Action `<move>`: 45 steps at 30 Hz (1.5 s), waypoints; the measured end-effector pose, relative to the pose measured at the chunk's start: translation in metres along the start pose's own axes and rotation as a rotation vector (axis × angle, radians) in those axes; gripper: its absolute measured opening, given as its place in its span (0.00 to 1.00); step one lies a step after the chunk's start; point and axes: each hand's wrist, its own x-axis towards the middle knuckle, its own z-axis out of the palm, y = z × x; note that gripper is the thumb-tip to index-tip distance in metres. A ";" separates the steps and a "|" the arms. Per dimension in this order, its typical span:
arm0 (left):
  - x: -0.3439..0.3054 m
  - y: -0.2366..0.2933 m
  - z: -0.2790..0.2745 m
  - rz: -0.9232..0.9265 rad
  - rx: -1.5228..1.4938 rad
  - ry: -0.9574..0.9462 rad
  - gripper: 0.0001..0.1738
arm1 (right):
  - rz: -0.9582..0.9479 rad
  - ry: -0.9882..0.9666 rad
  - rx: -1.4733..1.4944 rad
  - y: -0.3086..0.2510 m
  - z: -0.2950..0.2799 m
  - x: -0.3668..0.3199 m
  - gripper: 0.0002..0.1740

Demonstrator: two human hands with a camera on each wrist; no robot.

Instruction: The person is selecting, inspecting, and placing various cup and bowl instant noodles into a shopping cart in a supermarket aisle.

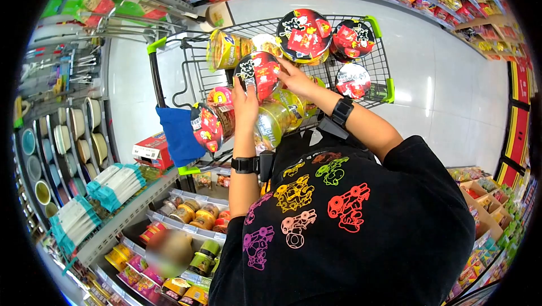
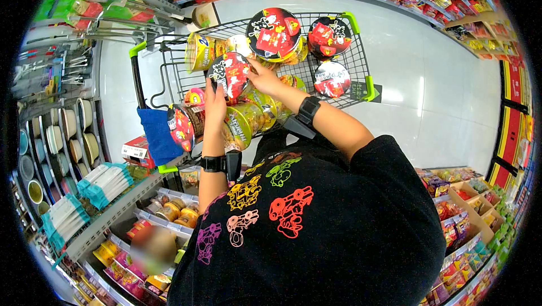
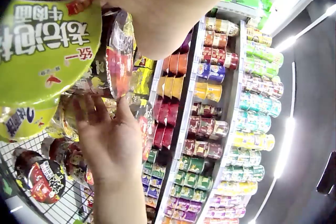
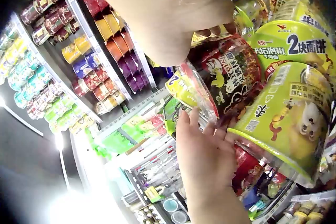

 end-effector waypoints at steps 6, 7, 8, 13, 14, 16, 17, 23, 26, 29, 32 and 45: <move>0.001 -0.028 0.004 0.019 -0.087 0.024 0.34 | -0.037 -0.018 -0.135 0.003 0.001 0.004 0.29; 0.000 -0.027 0.002 0.010 -0.122 0.006 0.33 | -0.053 -0.017 -0.147 0.002 0.003 0.005 0.29; -0.002 -0.026 0.001 0.001 -0.203 -0.015 0.34 | -0.069 -0.016 -0.158 0.002 0.005 0.005 0.29; -0.007 -0.017 0.004 -0.002 -0.292 -0.026 0.35 | -0.146 0.027 -0.283 -0.006 0.009 -0.001 0.29; -0.007 -0.021 0.005 0.005 -0.261 -0.017 0.35 | -0.130 0.022 -0.298 -0.006 0.009 -0.001 0.29; -0.008 -0.017 0.004 -0.012 -0.244 -0.020 0.35 | -0.099 0.013 -0.327 -0.008 0.008 -0.002 0.29; -0.009 -0.014 0.004 -0.017 -0.236 -0.023 0.36 | -0.098 0.014 -0.322 -0.008 0.007 -0.002 0.29; -0.021 0.029 0.012 0.226 -0.013 0.052 0.28 | -0.044 0.033 0.028 -0.003 -0.004 -0.019 0.32; -0.029 0.060 0.031 0.407 0.002 0.104 0.24 | -0.212 0.156 -0.071 0.023 -0.030 -0.022 0.21; -0.031 0.072 0.059 0.387 -0.241 0.025 0.23 | -0.098 0.281 0.147 0.004 -0.060 -0.046 0.14; -0.030 0.083 0.087 0.157 -0.604 -0.083 0.25 | -0.212 0.471 0.037 0.008 -0.102 -0.059 0.11; 0.038 0.062 0.140 0.026 -0.815 0.133 0.36 | -0.401 0.096 -0.656 -0.053 -0.170 -0.024 0.59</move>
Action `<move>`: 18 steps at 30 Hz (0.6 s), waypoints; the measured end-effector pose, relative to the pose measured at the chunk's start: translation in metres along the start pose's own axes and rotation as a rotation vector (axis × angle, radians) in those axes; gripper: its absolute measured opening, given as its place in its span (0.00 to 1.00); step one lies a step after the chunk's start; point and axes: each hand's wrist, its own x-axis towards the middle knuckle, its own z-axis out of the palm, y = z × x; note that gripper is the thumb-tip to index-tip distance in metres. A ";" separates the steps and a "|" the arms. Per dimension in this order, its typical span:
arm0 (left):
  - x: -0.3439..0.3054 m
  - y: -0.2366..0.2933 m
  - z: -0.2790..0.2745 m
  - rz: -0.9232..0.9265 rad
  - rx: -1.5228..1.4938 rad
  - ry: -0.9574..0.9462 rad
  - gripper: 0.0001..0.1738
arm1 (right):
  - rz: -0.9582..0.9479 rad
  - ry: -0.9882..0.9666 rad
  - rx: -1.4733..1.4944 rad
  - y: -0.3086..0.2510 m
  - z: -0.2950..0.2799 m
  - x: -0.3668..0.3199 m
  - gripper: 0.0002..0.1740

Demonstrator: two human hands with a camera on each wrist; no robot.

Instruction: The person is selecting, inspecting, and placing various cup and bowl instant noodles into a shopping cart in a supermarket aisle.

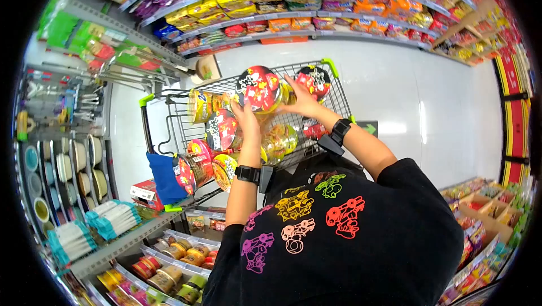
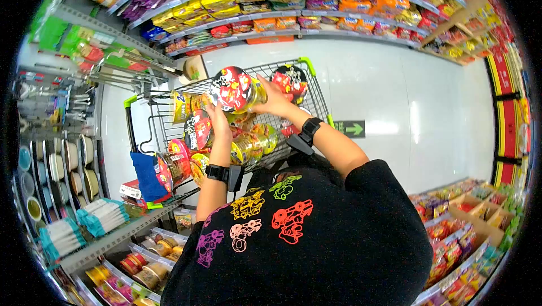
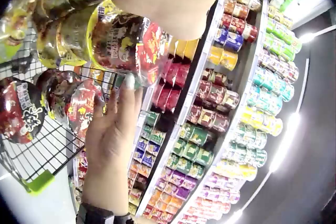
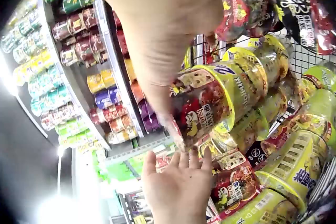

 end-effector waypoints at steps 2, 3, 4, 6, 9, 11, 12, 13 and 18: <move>-0.005 -0.002 0.005 -0.041 -0.131 0.021 0.35 | -0.088 -0.005 -0.037 -0.002 0.003 0.012 0.64; -0.005 -0.007 0.004 -0.089 -0.198 0.033 0.35 | -0.126 0.000 -0.039 -0.001 0.006 0.018 0.66; -0.021 0.019 0.018 -0.138 -0.169 0.030 0.36 | -0.161 0.000 -0.092 -0.002 0.007 0.023 0.66; -0.001 -0.029 0.003 -0.032 -0.080 0.027 0.35 | -0.187 -0.033 -0.006 -0.011 0.006 0.029 0.64; -0.013 -0.019 0.005 0.039 -0.019 0.027 0.31 | -0.202 -0.065 0.009 -0.024 -0.006 0.026 0.58; -0.028 0.005 0.013 0.103 -0.077 -0.046 0.30 | -0.315 0.051 0.016 -0.019 -0.009 0.024 0.50; -0.032 0.014 0.018 0.141 -0.066 -0.082 0.30 | -0.255 0.044 -0.008 -0.019 -0.014 0.020 0.51; -0.041 0.029 0.026 0.192 0.036 -0.082 0.32 | -0.224 0.048 0.086 -0.022 -0.020 0.018 0.51; -0.063 0.083 0.052 0.567 0.453 -0.144 0.36 | -0.138 0.043 0.599 -0.056 -0.067 0.015 0.48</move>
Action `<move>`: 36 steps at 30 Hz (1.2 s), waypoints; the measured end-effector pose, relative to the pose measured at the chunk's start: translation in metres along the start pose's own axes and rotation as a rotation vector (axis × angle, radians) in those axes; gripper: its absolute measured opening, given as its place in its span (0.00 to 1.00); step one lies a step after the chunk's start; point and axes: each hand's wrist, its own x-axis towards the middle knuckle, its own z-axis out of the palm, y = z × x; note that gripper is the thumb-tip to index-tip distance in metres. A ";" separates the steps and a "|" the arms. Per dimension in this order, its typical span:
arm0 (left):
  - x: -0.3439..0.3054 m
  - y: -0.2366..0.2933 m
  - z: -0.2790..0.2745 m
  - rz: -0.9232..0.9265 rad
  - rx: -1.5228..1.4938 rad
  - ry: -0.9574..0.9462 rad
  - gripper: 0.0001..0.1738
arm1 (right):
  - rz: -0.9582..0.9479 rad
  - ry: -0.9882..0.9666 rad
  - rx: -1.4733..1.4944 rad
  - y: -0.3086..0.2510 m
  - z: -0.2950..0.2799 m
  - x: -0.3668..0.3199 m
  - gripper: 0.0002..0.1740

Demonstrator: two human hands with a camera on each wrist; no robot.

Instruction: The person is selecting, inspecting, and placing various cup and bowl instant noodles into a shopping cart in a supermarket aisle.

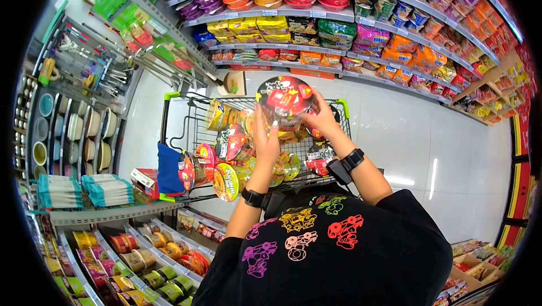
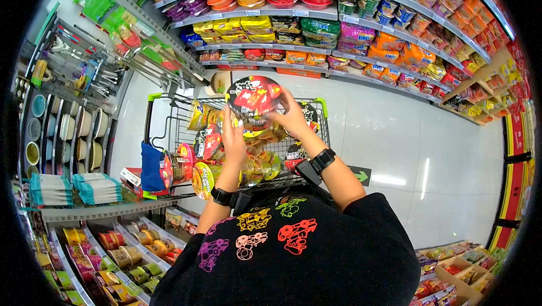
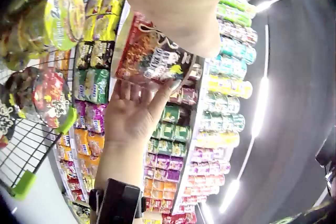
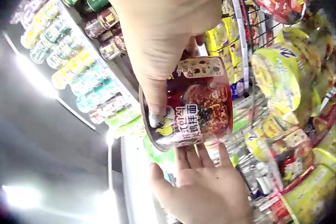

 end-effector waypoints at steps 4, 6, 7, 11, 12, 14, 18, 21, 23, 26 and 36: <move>0.021 0.066 -0.005 0.253 0.023 -0.096 0.38 | 0.096 0.028 0.267 -0.059 -0.014 -0.009 0.39; 0.028 0.089 -0.010 0.334 0.009 -0.131 0.40 | 0.123 0.035 0.265 -0.065 -0.022 -0.012 0.33; 0.030 0.106 -0.012 0.340 -0.015 -0.156 0.41 | 0.122 0.024 0.244 -0.063 -0.026 -0.013 0.30; 0.043 0.126 -0.022 0.476 0.118 -0.255 0.37 | 0.376 -0.102 0.600 -0.075 -0.030 -0.024 0.28; 0.045 0.130 -0.023 0.507 0.149 -0.281 0.37 | 0.427 -0.123 0.695 -0.093 -0.026 -0.028 0.28; 0.048 0.135 -0.023 0.480 0.065 -0.236 0.37 | 0.500 -0.155 0.752 -0.094 -0.024 -0.034 0.30; 0.047 0.129 -0.020 0.278 -0.139 -0.223 0.38 | 0.514 -0.417 0.752 -0.085 -0.032 -0.041 0.33; 0.048 0.132 -0.023 0.207 -0.203 -0.288 0.38 | 0.530 -0.476 0.714 -0.084 -0.036 -0.050 0.33; 0.046 0.135 -0.021 0.155 -0.256 -0.309 0.38 | 0.500 -0.524 0.612 -0.083 -0.040 -0.052 0.35; 0.043 0.135 -0.014 0.067 -0.355 -0.304 0.36 | 0.435 -0.537 0.457 -0.083 -0.040 -0.050 0.38; 0.031 0.111 -0.004 -0.370 -0.516 -0.374 0.35 | 0.039 -0.349 0.725 -0.069 -0.023 -0.066 0.47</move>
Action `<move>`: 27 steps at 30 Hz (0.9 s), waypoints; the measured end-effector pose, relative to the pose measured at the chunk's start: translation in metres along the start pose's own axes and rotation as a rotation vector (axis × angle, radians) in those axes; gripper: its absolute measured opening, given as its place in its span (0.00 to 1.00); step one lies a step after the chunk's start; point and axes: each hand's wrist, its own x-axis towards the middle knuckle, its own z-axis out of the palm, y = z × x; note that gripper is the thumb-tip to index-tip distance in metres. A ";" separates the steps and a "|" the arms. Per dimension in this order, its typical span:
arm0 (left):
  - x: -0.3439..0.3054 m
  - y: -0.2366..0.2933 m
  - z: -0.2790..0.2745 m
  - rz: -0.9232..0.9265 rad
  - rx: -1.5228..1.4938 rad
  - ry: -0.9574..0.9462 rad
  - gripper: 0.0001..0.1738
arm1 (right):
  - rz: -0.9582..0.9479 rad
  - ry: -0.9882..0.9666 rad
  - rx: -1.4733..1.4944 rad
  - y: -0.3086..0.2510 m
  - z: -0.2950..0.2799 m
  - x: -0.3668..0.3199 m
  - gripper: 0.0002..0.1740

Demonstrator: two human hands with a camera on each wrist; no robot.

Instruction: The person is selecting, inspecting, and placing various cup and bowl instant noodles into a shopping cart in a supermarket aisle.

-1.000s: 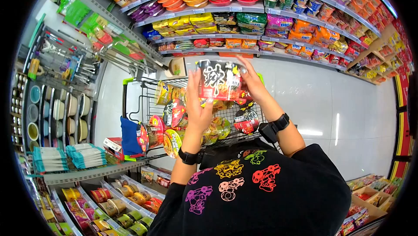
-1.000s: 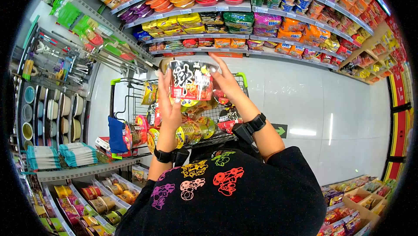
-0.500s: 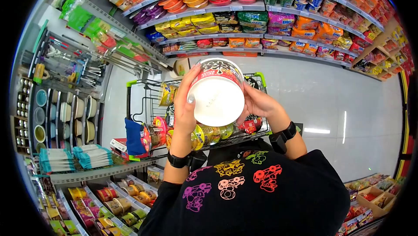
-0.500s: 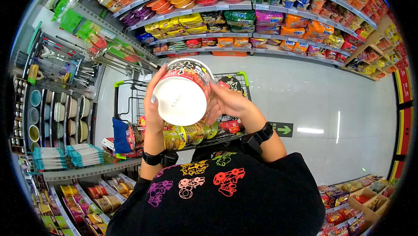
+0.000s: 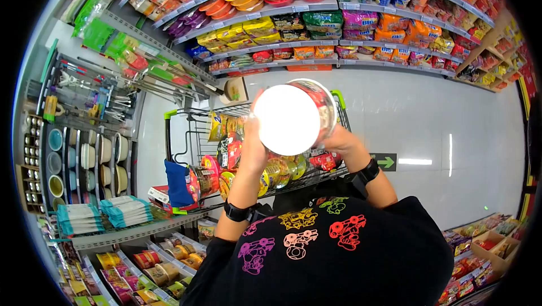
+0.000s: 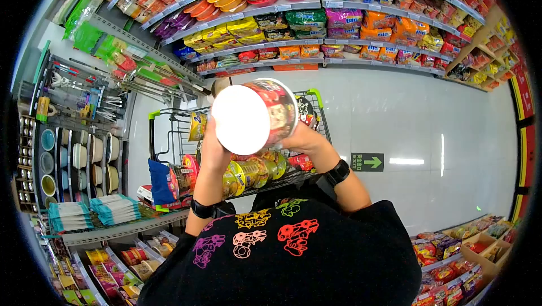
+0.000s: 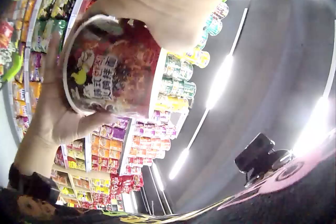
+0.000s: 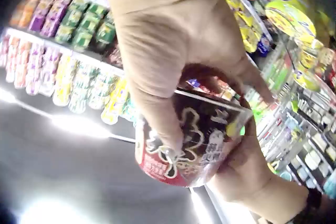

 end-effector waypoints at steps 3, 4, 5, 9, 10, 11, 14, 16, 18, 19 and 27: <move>-0.007 0.001 -0.004 0.081 0.279 -0.108 0.36 | 0.010 -0.021 0.353 0.003 0.000 0.005 0.51; -0.008 0.007 -0.003 0.115 0.320 -0.154 0.39 | 0.011 -0.048 0.458 -0.001 0.010 0.009 0.52; -0.011 0.014 0.000 0.205 0.406 -0.161 0.39 | 0.009 -0.074 0.565 -0.003 0.015 0.012 0.53; -0.014 0.023 -0.004 0.448 0.602 -0.146 0.46 | 0.079 -0.129 0.707 0.006 0.003 0.021 0.46; -0.016 0.025 -0.004 0.439 0.614 -0.121 0.48 | 0.082 -0.030 0.579 0.008 0.001 0.022 0.45; -0.016 0.019 -0.007 0.432 0.601 -0.114 0.50 | 0.086 0.069 0.450 0.011 -0.002 0.021 0.45; -0.017 0.013 -0.011 0.416 0.572 -0.122 0.56 | 0.115 0.121 0.321 0.008 0.008 0.020 0.38; -0.016 0.001 -0.015 0.292 0.439 -0.129 0.56 | 0.180 0.181 0.345 0.007 0.012 0.016 0.36; -0.015 -0.006 -0.018 0.253 0.446 -0.153 0.56 | 0.176 0.174 0.361 0.007 0.010 0.016 0.35; -0.013 -0.008 -0.018 0.234 0.449 -0.167 0.56 | 0.185 0.185 0.362 0.007 0.008 0.015 0.35; -0.003 -0.007 -0.017 0.268 0.504 -0.182 0.51 | 0.309 0.286 0.203 0.011 -0.008 0.013 0.39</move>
